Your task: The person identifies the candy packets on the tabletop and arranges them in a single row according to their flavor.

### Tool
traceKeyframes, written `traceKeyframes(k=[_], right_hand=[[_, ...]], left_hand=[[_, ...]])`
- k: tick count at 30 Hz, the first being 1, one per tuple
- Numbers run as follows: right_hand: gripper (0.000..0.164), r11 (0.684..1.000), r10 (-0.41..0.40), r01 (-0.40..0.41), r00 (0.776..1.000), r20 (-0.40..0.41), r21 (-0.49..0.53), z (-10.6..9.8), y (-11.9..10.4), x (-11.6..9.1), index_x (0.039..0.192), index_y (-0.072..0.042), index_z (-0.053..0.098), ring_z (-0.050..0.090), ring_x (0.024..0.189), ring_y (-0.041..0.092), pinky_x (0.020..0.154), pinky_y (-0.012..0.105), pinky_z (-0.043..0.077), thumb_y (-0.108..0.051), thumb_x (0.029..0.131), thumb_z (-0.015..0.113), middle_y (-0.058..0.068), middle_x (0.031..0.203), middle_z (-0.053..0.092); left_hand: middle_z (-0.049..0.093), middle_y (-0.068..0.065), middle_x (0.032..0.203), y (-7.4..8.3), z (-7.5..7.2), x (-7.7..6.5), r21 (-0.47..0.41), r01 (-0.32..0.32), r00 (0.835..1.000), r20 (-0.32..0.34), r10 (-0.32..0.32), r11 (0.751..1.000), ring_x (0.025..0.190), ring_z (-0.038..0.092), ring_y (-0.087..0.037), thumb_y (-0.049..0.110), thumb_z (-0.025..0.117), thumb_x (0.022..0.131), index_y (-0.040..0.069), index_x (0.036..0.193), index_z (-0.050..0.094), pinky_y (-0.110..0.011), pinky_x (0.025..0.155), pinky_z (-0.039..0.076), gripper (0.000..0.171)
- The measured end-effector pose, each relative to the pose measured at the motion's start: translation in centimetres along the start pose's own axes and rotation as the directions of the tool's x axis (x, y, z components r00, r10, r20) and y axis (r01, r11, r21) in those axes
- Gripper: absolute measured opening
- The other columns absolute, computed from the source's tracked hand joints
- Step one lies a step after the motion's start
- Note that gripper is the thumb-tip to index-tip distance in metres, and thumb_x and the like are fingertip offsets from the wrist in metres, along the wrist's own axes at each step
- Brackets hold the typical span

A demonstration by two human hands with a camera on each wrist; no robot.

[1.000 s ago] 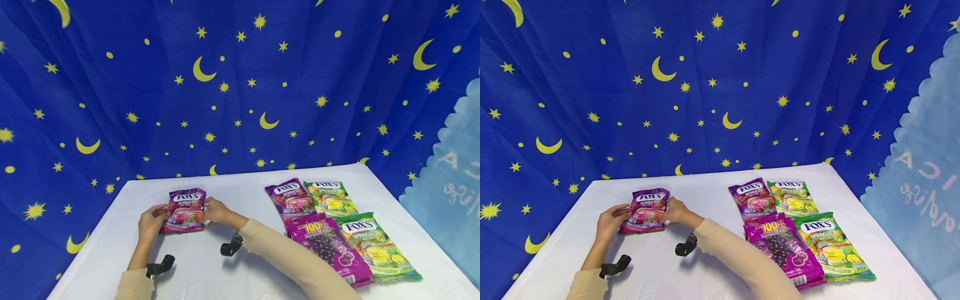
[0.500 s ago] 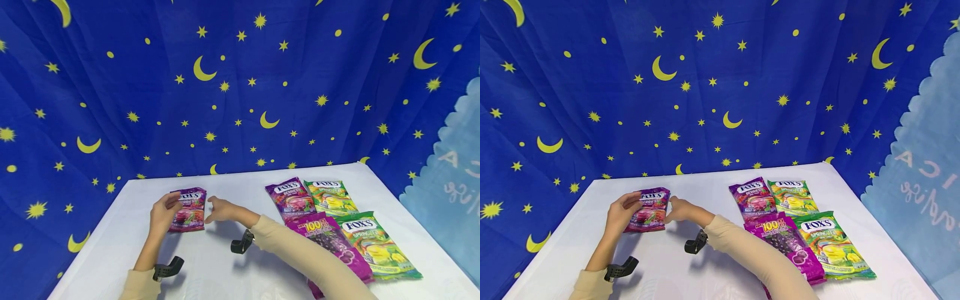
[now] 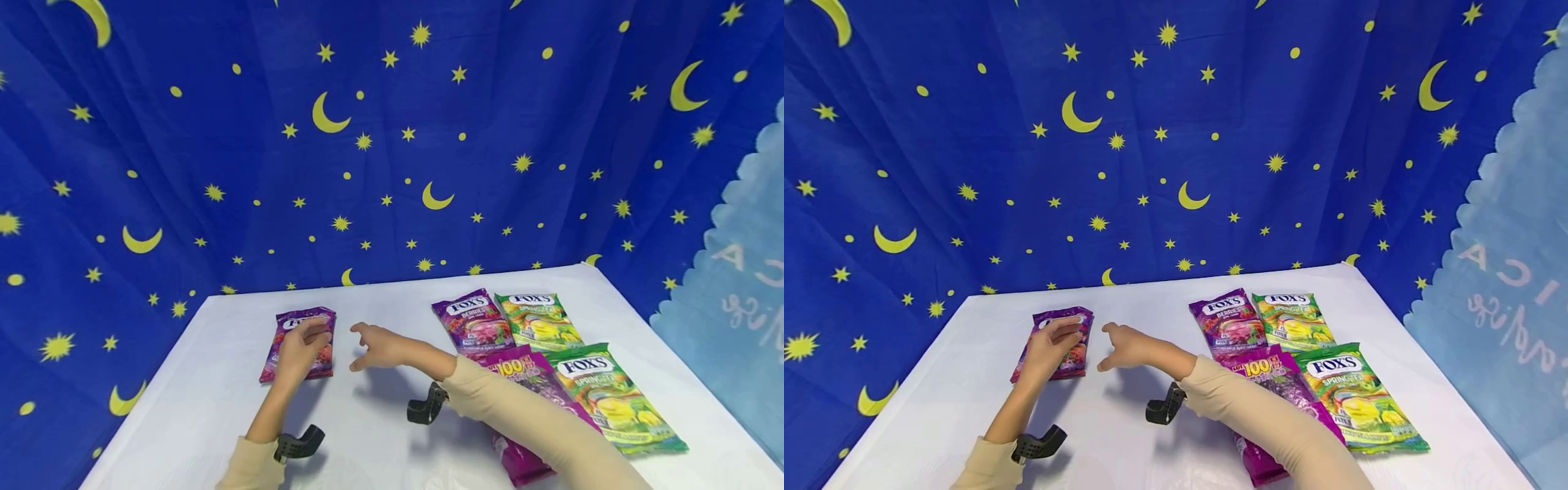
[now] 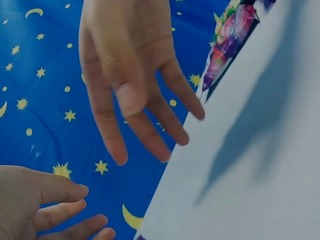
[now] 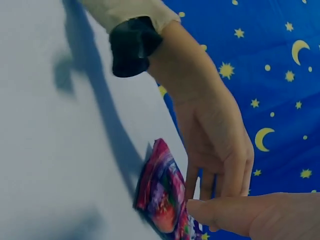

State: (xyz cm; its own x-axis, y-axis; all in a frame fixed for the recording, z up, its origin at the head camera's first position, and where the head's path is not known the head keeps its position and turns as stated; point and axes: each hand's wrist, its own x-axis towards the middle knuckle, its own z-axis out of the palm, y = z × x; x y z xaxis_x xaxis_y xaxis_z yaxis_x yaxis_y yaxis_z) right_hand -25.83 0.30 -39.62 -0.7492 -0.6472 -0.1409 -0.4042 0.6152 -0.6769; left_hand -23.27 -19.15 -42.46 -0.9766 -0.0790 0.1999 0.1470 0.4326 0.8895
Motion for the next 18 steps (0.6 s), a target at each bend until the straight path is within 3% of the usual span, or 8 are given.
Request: traceKeyframes(k=[4, 9, 18], right_hand=[[0.073, 0.999, -0.013, 0.013, 1.000, -0.001, -0.033, -0.7, 1.1, -1.6, 0.145, 0.000, 0.034, 0.052, 0.119, 0.032, 0.097, 0.041, 0.046, -0.022, 0.087, 0.072, 0.023, 0.130, 0.053], [0.071, 1.000, -0.011, 0.011, 1.000, -0.014, -0.004, -1.9, 2.8, -3.4, 0.144, 0.002, 0.035, 0.056, 0.113, 0.034, 0.094, 0.045, 0.047, -0.023, 0.087, 0.071, 0.024, 0.127, 0.053], [0.070, 0.999, 0.009, -0.006, 0.997, -0.081, 0.031, -4.2, 5.5, -6.1, 0.143, 0.003, 0.036, 0.055, 0.112, 0.039, 0.093, 0.050, 0.048, -0.022, 0.088, 0.070, 0.027, 0.127, 0.052]], left_hand=[[0.063, -0.022, 0.120, 0.4, 0.5, 0.0, -0.011, -0.008, 1.000, 0.006, 0.008, 1.000, 0.110, 0.060, -0.034, 0.005, 0.063, 0.092, -0.003, 0.125, 0.060, -0.043, 0.093, 0.050, 0.034], [0.061, -0.026, 0.119, 0.8, 1.6, 0.1, -0.051, -0.022, 0.998, 0.050, 0.024, 0.998, 0.110, 0.060, -0.037, 0.002, 0.063, 0.091, -0.006, 0.124, 0.059, -0.044, 0.093, 0.050, 0.034], [0.062, -0.026, 0.118, 1.3, 4.4, 0.0, -0.103, -0.003, 0.990, 0.140, 0.017, 0.995, 0.107, 0.061, -0.036, 0.003, 0.063, 0.090, -0.005, 0.122, 0.060, -0.045, 0.093, 0.049, 0.033]])
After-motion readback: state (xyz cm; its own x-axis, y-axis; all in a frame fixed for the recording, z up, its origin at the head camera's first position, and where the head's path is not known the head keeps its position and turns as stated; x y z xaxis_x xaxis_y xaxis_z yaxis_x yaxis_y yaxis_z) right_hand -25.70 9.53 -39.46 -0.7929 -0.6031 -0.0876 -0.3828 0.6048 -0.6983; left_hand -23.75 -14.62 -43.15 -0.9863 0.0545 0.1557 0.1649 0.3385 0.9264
